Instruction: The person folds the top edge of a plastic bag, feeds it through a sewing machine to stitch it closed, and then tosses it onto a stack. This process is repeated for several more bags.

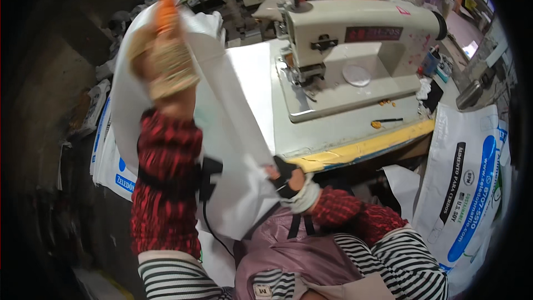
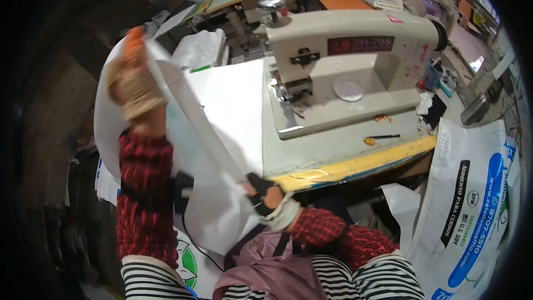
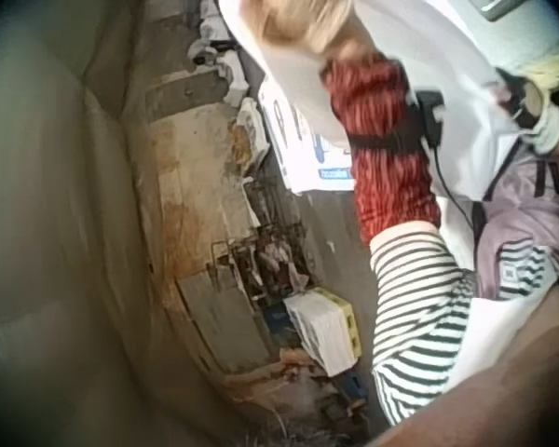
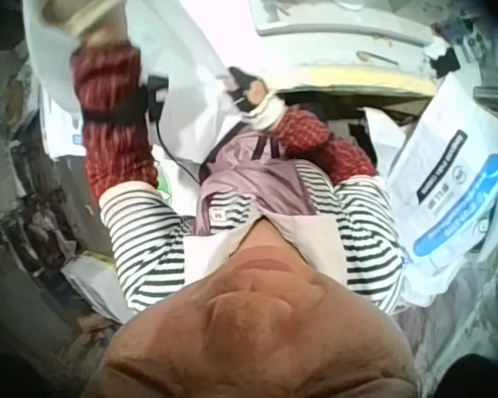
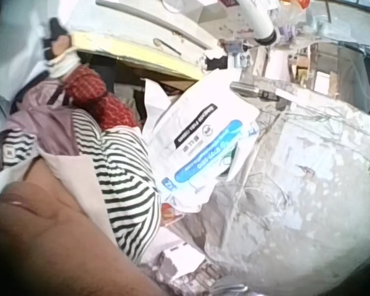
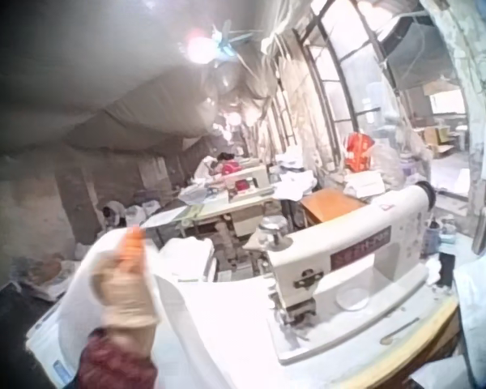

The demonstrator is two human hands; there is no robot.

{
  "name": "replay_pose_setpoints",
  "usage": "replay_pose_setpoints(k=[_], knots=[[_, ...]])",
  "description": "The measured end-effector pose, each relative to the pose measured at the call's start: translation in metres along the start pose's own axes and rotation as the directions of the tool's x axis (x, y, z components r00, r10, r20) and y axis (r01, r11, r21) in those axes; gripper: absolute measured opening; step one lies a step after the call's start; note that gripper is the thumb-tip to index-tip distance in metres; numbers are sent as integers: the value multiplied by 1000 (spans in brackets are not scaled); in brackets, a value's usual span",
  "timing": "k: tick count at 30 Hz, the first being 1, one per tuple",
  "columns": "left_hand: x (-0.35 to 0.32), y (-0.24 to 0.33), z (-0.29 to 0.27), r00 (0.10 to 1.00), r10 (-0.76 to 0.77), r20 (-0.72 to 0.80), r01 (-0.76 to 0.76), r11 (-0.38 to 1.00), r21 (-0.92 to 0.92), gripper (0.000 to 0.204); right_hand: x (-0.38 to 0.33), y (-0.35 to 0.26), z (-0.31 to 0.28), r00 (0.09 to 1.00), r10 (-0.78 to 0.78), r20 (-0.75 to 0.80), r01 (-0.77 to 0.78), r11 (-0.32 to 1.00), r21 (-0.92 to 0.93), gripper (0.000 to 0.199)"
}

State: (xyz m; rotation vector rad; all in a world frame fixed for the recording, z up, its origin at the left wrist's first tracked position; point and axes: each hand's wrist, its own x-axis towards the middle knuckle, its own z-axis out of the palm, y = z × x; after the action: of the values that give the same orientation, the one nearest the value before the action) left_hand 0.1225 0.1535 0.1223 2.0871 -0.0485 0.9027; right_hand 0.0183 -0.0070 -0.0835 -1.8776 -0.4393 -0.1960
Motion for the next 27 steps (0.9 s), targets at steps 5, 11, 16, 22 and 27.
replay_pose_setpoints(k=[5, 11, 16, 22, 27], knots=[[-20, -153, 137, 951, 153, 267, -75, 956, -284, 33, -43, 73, -29, 907, 273, 320, -342, 922, 184, 24], [-70, -252, 217, 502, -394, 770, 810, 526, -259, 43, -52, 81, -78, 834, 416, 364, -320, 900, -295, 35], [-83, -288, 259, 717, -333, 613, 617, 712, -336, 39, -51, 55, -118, 811, 471, 347, -180, 766, -617, 50], [2, -355, 191, 664, 26, 747, -663, 483, 572, 34, 34, 40, -80, 463, 405, 789, 233, 803, -549, 38], [-11, -155, 140, -442, -210, 872, -636, 759, -140, 22, 62, 98, -57, 780, 552, 296, -254, 711, -656, 50]])
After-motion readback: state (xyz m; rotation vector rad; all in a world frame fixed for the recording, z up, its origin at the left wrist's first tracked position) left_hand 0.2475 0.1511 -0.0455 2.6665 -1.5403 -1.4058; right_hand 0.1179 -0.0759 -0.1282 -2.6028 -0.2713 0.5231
